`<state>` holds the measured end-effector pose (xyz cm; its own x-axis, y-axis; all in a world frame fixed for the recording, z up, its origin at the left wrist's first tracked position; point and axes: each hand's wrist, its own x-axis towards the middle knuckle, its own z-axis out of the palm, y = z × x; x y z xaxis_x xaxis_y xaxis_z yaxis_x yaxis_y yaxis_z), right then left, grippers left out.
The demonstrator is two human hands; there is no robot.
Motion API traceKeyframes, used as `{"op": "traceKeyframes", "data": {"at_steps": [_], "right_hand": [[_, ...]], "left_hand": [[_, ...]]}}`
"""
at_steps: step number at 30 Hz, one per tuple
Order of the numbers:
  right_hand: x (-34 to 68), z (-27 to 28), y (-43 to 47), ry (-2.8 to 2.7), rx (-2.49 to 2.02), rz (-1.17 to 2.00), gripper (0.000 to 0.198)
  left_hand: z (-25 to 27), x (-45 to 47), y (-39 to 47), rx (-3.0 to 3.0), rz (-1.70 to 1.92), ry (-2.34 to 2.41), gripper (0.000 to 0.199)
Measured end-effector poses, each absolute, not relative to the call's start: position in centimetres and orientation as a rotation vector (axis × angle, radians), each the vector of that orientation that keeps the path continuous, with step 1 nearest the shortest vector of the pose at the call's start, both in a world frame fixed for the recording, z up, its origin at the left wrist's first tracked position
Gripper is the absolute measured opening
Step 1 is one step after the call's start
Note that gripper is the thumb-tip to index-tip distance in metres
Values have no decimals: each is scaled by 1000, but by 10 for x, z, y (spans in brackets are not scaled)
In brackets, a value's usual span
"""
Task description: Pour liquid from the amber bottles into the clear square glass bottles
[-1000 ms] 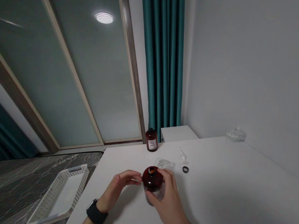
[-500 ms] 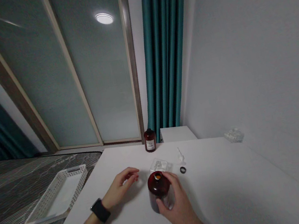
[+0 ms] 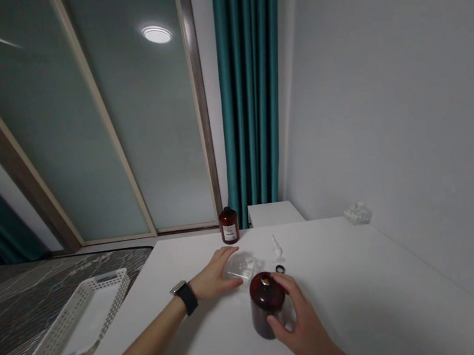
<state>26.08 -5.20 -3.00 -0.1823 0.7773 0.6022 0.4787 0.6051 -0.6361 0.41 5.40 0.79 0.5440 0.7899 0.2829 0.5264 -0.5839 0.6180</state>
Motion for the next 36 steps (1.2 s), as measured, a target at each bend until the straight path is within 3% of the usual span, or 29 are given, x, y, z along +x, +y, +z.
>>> {"op": "traceKeyframes", "data": {"at_steps": [7, 18, 27, 33, 36], "right_hand": [[263, -30, -51, -1829, -985, 417, 64], [256, -20, -21, -1848, -923, 598, 61], [235, -12, 20, -1906, -884, 660, 59], [224, -5, 34, -1886, -863, 573, 45], [213, -2, 33, -1812, -947, 619, 54]], "left_hand": [[-1, 6, 58, 2275, 751, 1076, 74], [4, -37, 40, 2196, 845, 1253, 52], [-13, -63, 24, 2112, 1004, 1367, 52], [-12, -62, 22, 2109, 987, 1350, 53], [-12, -61, 22, 2109, 997, 1355, 54]]}}
